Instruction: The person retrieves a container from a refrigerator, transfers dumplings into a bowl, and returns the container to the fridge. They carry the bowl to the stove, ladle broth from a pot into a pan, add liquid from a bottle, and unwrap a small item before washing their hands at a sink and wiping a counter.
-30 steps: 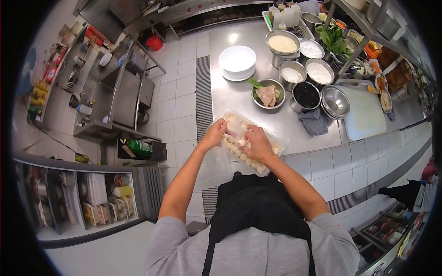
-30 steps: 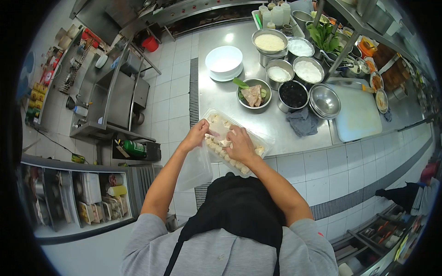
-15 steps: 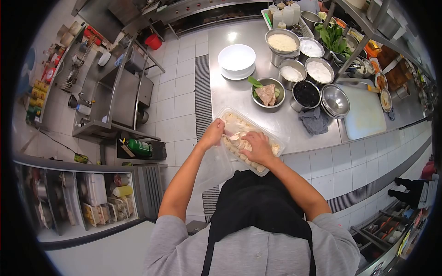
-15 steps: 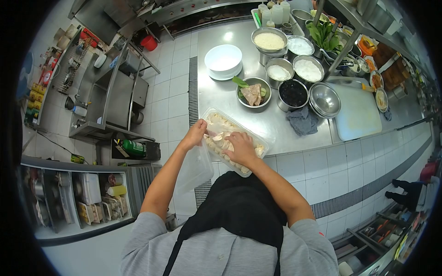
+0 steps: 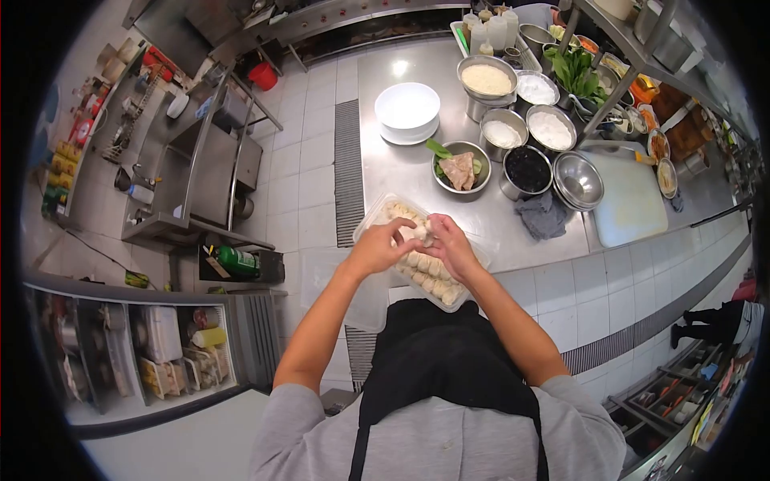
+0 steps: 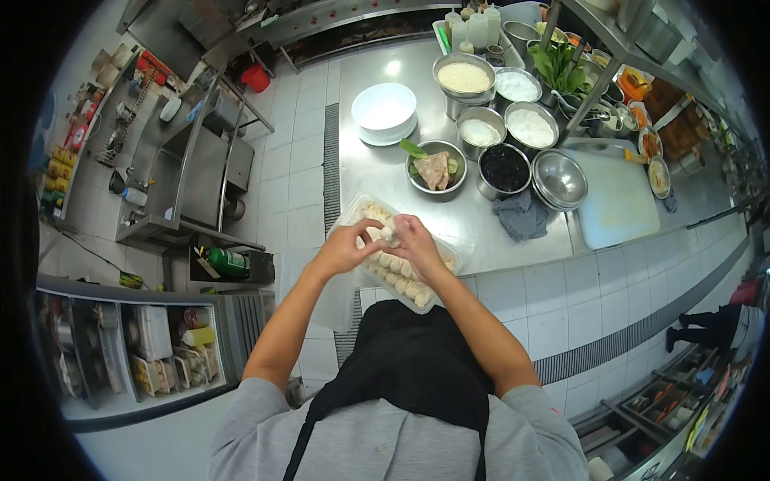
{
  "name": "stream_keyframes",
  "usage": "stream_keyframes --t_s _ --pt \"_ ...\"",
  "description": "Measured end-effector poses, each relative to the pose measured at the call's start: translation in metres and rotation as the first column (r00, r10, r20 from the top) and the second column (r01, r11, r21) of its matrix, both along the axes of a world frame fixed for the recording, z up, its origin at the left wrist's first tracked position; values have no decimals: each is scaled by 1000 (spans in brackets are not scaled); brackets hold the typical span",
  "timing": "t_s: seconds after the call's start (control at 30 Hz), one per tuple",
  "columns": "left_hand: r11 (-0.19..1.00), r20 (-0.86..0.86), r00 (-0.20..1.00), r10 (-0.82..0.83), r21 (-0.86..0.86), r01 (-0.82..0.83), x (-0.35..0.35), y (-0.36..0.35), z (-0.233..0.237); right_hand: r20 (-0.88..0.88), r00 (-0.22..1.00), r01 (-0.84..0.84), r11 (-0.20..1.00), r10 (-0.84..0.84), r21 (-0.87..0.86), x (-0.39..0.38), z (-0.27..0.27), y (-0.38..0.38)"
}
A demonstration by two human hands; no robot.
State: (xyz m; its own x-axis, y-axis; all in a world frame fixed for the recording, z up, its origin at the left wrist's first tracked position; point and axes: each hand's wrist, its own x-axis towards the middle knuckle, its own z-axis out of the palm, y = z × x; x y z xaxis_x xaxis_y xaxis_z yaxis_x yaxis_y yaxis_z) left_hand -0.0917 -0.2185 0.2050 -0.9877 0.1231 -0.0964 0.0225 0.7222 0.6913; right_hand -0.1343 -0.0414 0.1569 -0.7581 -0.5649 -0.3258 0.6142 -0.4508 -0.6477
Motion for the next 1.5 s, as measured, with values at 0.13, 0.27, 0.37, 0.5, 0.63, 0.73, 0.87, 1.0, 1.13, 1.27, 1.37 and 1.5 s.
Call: stream_keyframes --t_s 0.13,0.27,0.37,0.5,0.63,0.73,0.87,1.0,1.13,1.27,1.37,1.5 --pt "996 37 996 76 -45 -74 -1 10 -5 -285 957 31 949 63 314 2 -14 -7" --pt "999 -34 999 27 -24 -28 4 6 -11 -335 916 -22 861 222 508 -4 -18 6" --pt "1000 3 1000 13 27 -13 7 7 -1 -34 984 -165 960 177 224 -4 -10 11" --pt "995 -22 996 90 55 -88 7 4 -6 272 958 84 996 -92 42 3 -22 0" --pt "987 -30 986 162 -6 -162 7 -1 -10 160 912 348 919 -377 182 11 -18 -12" --pt "988 -26 988 154 2 -154 9 2 -6 -33 956 295 944 -293 151 12 -11 -15" --pt "985 -1 986 168 46 -167 6 5 2 -78 996 45 999 -44 8 -1 -11 -23" --pt "968 -68 966 250 16 -250 11 -8 7 -406 887 380 845 -219 375 -61 -36 -18" --pt "927 96 928 359 -154 -342 20 -41 -27 -690 719 586 459 85 668 -137 -30 9" --pt "877 436 762 479 -212 -430 24 -49 -29 -642 708 598 233 295 767 -167 -33 26" --pt "861 383 771 508 -239 -448 18 -50 -40 -768 528 757 208 363 619 -141 -26 26" --pt "849 273 818 506 -324 -417 9 -51 -62 -676 563 326 624 476 710 -59 -43 0"
